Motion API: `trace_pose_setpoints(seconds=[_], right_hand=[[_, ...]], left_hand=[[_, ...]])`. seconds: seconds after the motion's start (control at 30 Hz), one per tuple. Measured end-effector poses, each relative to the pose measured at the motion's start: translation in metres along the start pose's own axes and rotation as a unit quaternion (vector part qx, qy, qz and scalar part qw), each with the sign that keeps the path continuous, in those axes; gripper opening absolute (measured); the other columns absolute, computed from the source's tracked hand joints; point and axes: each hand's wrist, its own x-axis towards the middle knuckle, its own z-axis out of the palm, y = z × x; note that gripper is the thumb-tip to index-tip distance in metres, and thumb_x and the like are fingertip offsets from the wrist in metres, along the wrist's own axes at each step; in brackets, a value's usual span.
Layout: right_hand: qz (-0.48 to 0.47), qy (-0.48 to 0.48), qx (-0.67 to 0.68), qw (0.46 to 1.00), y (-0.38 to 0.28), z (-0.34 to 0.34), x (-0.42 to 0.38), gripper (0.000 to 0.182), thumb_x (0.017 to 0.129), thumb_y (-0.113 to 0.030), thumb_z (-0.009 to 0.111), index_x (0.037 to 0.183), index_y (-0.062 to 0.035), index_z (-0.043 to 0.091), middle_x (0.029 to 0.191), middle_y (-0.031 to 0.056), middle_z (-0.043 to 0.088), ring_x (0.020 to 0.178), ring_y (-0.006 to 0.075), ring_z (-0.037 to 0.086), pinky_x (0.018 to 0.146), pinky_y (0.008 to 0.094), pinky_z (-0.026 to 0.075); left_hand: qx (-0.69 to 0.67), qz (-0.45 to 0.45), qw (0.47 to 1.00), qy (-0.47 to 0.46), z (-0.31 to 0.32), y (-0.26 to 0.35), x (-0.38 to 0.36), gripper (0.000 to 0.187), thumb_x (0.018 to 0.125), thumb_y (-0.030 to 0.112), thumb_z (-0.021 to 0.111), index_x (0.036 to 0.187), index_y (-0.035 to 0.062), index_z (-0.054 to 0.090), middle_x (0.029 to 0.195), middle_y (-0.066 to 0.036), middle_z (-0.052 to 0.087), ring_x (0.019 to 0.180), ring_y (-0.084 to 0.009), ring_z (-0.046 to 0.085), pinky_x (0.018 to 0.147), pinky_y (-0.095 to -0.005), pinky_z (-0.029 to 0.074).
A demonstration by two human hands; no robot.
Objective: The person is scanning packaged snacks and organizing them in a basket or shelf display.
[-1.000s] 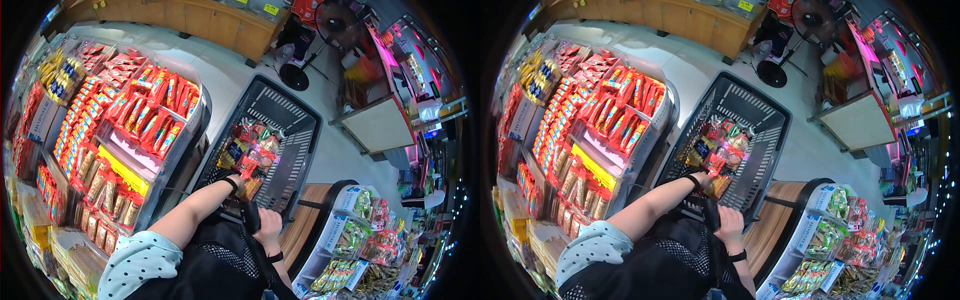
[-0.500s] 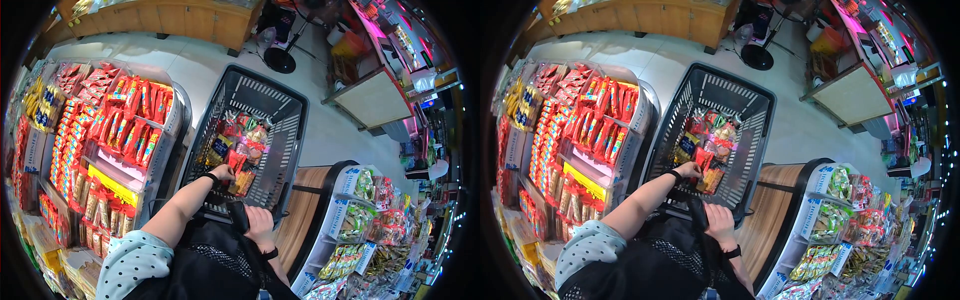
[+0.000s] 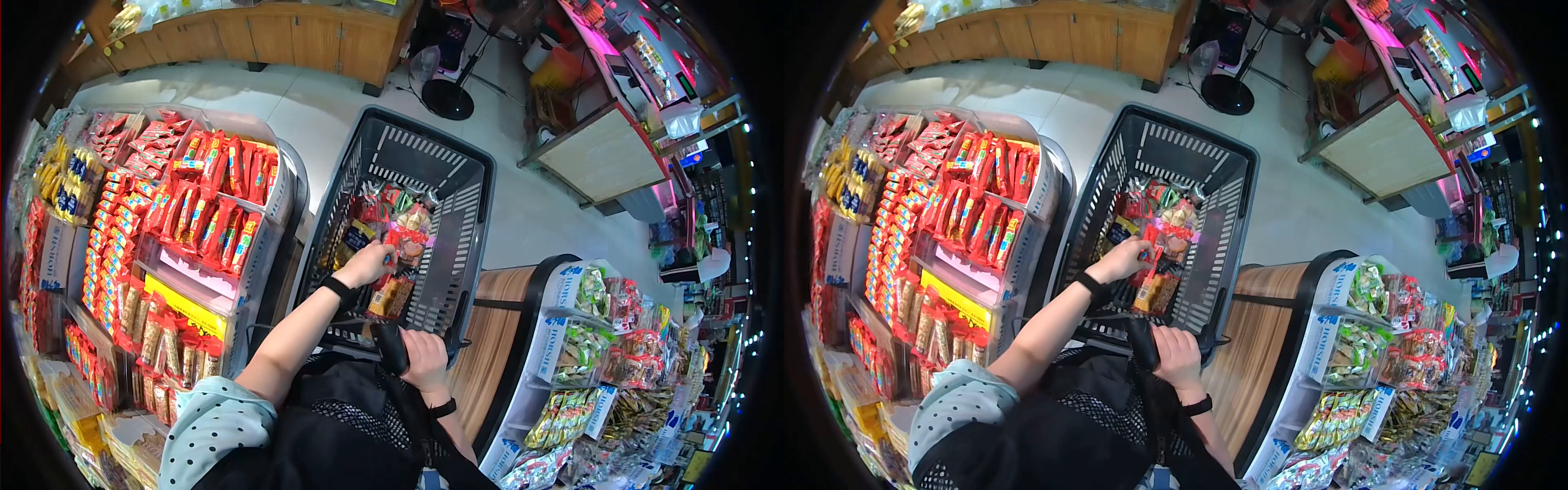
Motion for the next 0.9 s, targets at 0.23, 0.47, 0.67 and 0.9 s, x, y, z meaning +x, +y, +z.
trace_pose_setpoints(seconds=[0.23, 0.47, 0.67, 0.9], right_hand=[[-0.004, 0.015, 0.031, 0.999, 0.004, -0.001, 0.003, 0.038, 0.067, -0.019, 0.064, 0.101, -0.0024, 0.055, 0.087, 0.0094, 0.059, 0.079, 0.0263, 0.057, 0.072, 0.0369, 0.043], [-0.008, 0.022, 0.038, 0.999, 0.007, 0.0, 0.005, 0.04, 0.066, -0.023, 0.066, 0.099, -0.0022, 0.055, 0.089, 0.0097, 0.06, 0.082, 0.027, 0.056, 0.074, 0.0378, 0.042], [-0.01, 0.019, 0.044, 0.999, 0.009, -0.001, 0.009, 0.036, 0.067, -0.024, 0.065, 0.094, -0.0006, 0.057, 0.087, 0.0101, 0.06, 0.081, 0.0278, 0.056, 0.073, 0.0377, 0.042], [-0.023, 0.018, 0.051, 0.998, 0.005, -0.004, 0.011, 0.035, 0.066, -0.02, 0.064, 0.095, -0.0019, 0.058, 0.084, 0.0092, 0.06, 0.079, 0.0259, 0.056, 0.073, 0.0365, 0.043]], left_hand=[[0.045, -0.025, 0.998, 0.025, -0.083, 0.078, -0.093, 0.016, 0.069, 0.002, 0.062, 0.081, 0.0076, 0.053, 0.088, -0.01, 0.051, 0.079, -0.0298, 0.056, 0.069, -0.0356, 0.045], [0.05, 0.035, 0.997, 0.053, -0.062, 0.069, -0.139, 0.01, 0.065, -0.003, 0.051, 0.067, 0.0026, 0.044, 0.071, -0.011, 0.047, 0.067, -0.0317, 0.052, 0.058, -0.038, 0.041], [0.018, 0.014, 0.988, 0.15, -0.022, 0.06, -0.14, 0.013, 0.069, 0.0, 0.053, 0.073, 0.0022, 0.041, 0.065, -0.015, 0.048, 0.069, -0.0347, 0.051, 0.061, -0.041, 0.041], [-0.004, -0.066, 0.984, 0.166, -0.025, 0.062, -0.14, 0.029, 0.071, 0.007, 0.064, 0.072, 0.0039, 0.035, 0.072, -0.015, 0.052, 0.071, -0.0362, 0.053, 0.06, -0.039, 0.042]])
